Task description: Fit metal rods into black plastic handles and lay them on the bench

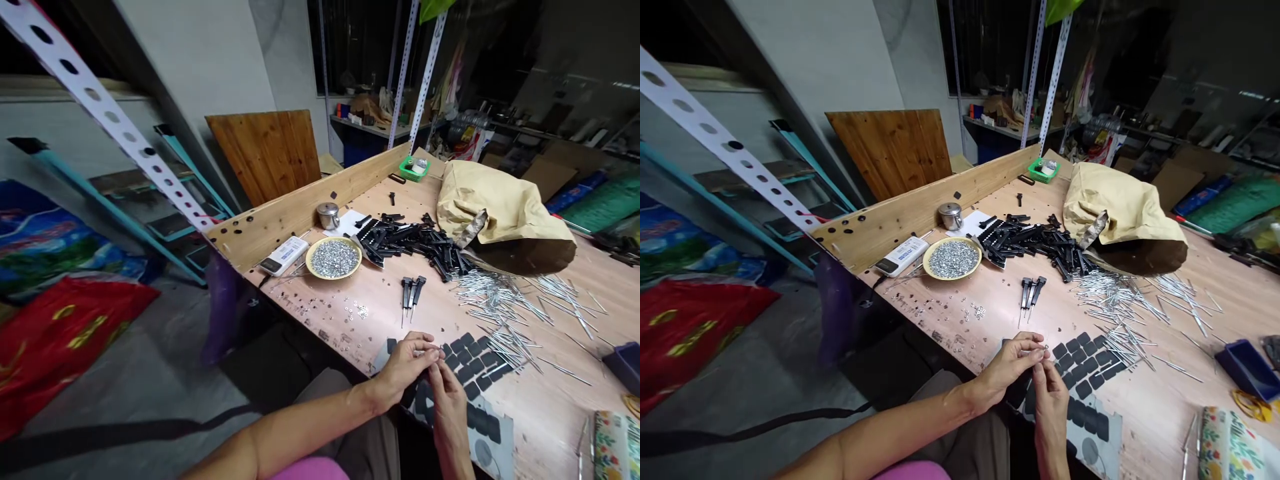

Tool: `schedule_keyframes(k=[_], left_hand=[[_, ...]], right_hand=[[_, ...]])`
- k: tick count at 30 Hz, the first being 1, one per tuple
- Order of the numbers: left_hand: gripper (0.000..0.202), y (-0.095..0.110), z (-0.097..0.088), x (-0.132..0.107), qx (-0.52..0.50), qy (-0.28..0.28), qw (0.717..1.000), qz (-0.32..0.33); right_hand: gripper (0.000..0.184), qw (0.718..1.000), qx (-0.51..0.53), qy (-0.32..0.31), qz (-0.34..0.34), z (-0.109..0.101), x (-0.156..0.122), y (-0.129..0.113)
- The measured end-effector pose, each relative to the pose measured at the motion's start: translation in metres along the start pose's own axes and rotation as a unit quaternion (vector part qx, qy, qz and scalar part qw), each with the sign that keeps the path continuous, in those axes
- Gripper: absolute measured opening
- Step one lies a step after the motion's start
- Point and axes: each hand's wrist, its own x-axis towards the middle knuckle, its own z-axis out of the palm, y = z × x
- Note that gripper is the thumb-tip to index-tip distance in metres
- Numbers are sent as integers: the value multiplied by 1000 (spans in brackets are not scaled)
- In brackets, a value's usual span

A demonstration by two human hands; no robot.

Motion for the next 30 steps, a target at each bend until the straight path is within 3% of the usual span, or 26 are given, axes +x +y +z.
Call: schedule_keyframes(k=[4, 8, 10, 12, 13, 15, 17, 18, 23, 28, 30], left_hand=[[38, -10, 14, 4, -36, 34, 999, -7], [38, -23, 27, 12, -33, 41, 999, 3], [37, -31, 33, 17, -32, 33, 999, -11], [35, -38, 37, 24, -21, 34, 999, -34], [35, -41, 38, 27, -10, 41, 998, -48], [40, -46, 36, 32, 14, 62, 995, -77], [49, -49, 29, 35, 30, 74, 991, -105], [52, -49, 25, 36, 35, 77, 990, -110], [52, -44, 3, 38, 56, 111, 990, -68], [51, -33, -4, 42, 70, 108, 992, -4], [50, -31, -4, 46, 89, 93, 992, 11]], right_hand=[[41, 995, 86, 16, 45, -7, 0, 7], [46, 996, 53, 19, 71, -26, 2, 9], [47, 998, -22, 35, 37, -38, 8, 11], [45, 984, -151, 65, -66, -54, 19, 14], [44, 956, -241, 86, -145, -64, 28, 15], [42, 850, -413, 115, -306, -85, 49, 17], [40, 750, -515, 117, -398, -107, 72, 18], [39, 723, -540, 109, -417, -118, 83, 17], [38, 674, -576, 58, -458, -146, 106, 22], [38, 623, -589, -72, -510, -141, 95, 33], [37, 610, -601, -67, -512, -139, 94, 29]])
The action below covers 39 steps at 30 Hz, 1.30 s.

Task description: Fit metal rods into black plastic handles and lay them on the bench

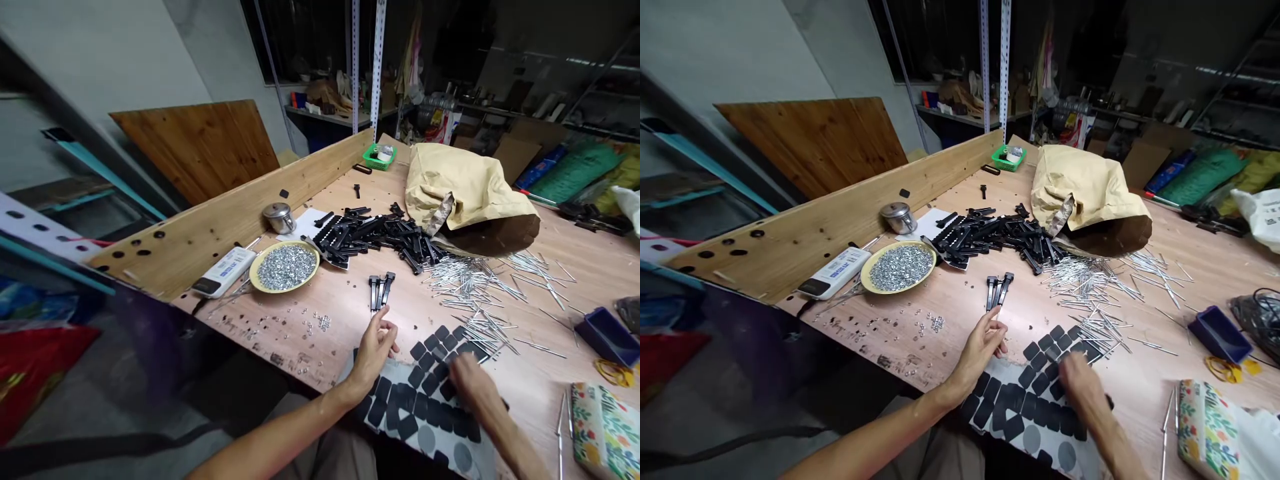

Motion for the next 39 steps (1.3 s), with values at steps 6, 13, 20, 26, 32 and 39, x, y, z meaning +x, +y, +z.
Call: schedule_keyframes(k=[6, 13, 20, 26, 32, 39], left_hand=[[29, 14, -9, 33, 272, 51, 957, 88], [15, 32, -16, 57, 591, 66, 800, 81], [27, 27, -10, 63, 639, 56, 767, 30], [27, 28, -9, 65, 636, 40, 770, 24], [20, 31, -13, 70, 584, 43, 811, 10], [6, 28, -23, 71, 514, 55, 855, 41]], right_hand=[[35, 998, 29, -19, -60, -7, 8, 2], [36, 999, 37, -9, -14, 1, 7, 1], [36, 996, 55, -55, 47, 1, 4, 9], [35, 992, 90, -47, 81, 5, 9, 14], [38, 989, 106, -39, 99, 10, 11, 26], [38, 988, 99, -45, 112, -5, 3, 42]])
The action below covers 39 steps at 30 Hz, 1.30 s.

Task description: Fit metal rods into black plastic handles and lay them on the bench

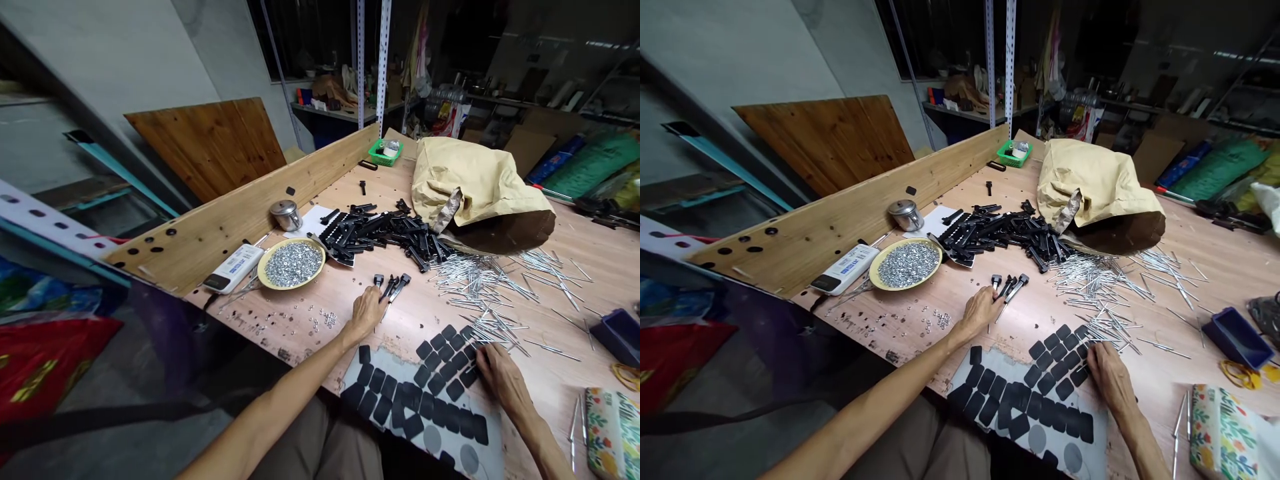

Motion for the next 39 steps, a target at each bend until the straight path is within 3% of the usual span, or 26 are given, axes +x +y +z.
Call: schedule_keyframes(k=[4, 7, 9, 12, 15, 18, 20, 24, 27, 28, 30, 32, 34, 36, 39], left_hand=[[2, 0, -5, -1, -81, 13, 996, 16], [7, 3, -9, -5, -168, -12, 986, 15], [17, 5, -13, -10, -303, -63, 951, 7], [37, 8, -20, -23, -478, -141, 867, -1], [42, 10, -25, -37, -506, -142, 851, 11], [39, 14, -26, -45, -496, -116, 860, 23], [40, 16, -25, -48, -496, -131, 858, 19], [40, 15, -23, -49, -549, -171, 818, 3], [29, 10, -17, -49, -571, -190, 798, -11], [24, 7, -15, -49, -559, -195, 806, -9], [19, 1, -9, -48, -496, -185, 848, 22], [27, -5, -2, -47, -384, -139, 908, 91], [39, -10, 5, -45, -256, -97, 946, 172], [47, -11, 10, -43, -149, -90, 959, 222], [52, -5, 9, -46, -72, -78, 970, 220]], right_hand=[[40, 1000, 5, 4, -11, -8, 3, 12], [41, 1000, 3, -3, -20, -7, 12, 13], [41, 1000, 2, -7, -20, -3, 15, 3], [42, 999, 11, -12, -29, 10, 11, -27], [40, 997, 24, -36, -61, 19, 3, -50], [38, 998, 14, -23, -50, 17, 6, -49], [37, 999, 7, -13, -51, 15, 10, -47], [35, 996, 6, -23, -88, 21, 8, -62], [35, 997, 12, -20, -79, 25, 3, -75], [34, 997, 29, -20, -67, 24, 2, -78], [34, 995, 90, -17, -25, 20, 2, -81], [33, 985, 167, 0, 46, 12, 4, -85], [34, 962, 232, 37, 139, 2, 7, -92], [37, 925, 291, 69, 234, -8, 9, -102], [38, 862, 359, 95, 345, -20, 11, -121]])
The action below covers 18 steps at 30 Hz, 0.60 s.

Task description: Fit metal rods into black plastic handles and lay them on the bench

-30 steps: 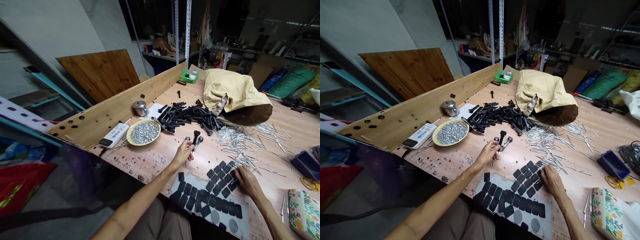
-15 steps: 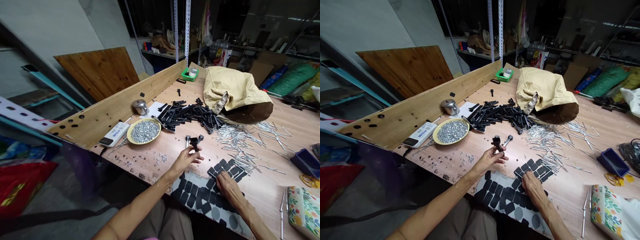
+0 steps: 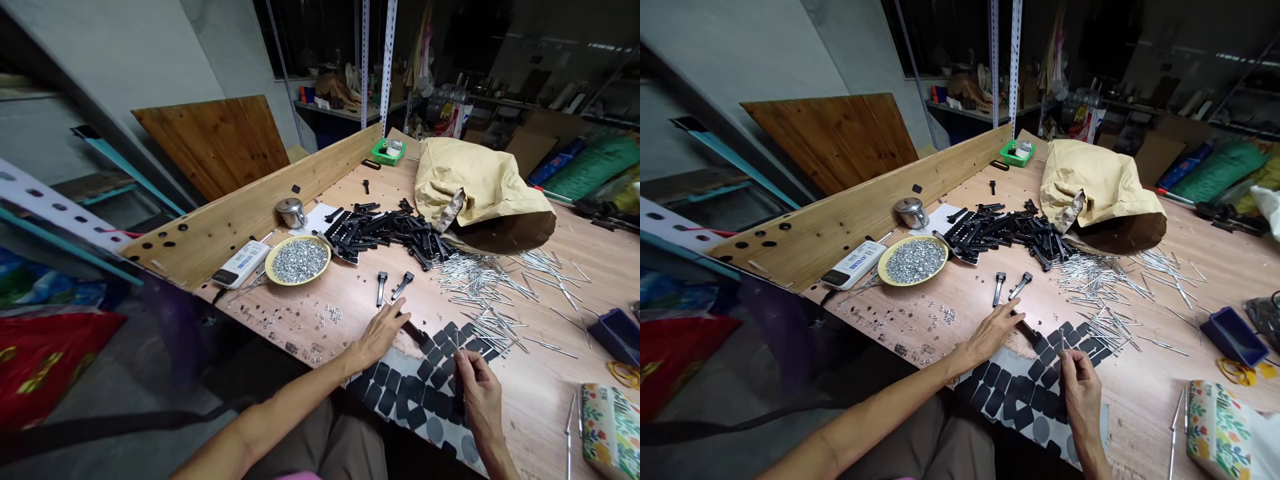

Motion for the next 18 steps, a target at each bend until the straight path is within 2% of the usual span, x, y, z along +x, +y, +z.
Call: schedule_keyframes(k=[2, 3, 5, 6, 8, 10, 11, 13, 16, 18], left_hand=[[44, 14, -1, -3, -10, 32, 999, -18], [36, 23, -1, -5, -38, 48, 998, -18], [21, 41, 1, -11, -141, 29, 990, -6], [21, 50, 3, -14, -215, 7, 977, -4], [30, 63, 9, -19, -361, -18, 932, -19], [40, 69, 13, -22, -452, -3, 891, -42], [44, 71, 14, -23, -471, 11, 881, -49], [45, 71, 13, -25, -464, 32, 884, -51], [42, 69, 9, -27, -405, 36, 913, -31], [44, 68, 8, -30, -377, 22, 926, -8]], right_hand=[[38, 999, 19, 33, 28, 5, -8, -9], [37, 998, 18, 52, 22, 9, -12, -13], [34, 996, 4, 91, -24, 20, -17, -18], [33, 993, -5, 108, -52, 25, -19, -19], [32, 987, -20, 131, -93, 34, -22, -20], [32, 988, -20, 111, -103, 36, -23, -21], [32, 991, -16, 89, -98, 33, -22, -22], [32, 995, -9, 58, -82, 23, -21, -24], [33, 993, -17, 82, -82, 3, -19, -29], [31, 992, -14, 71, -106, -5, -18, -35]])
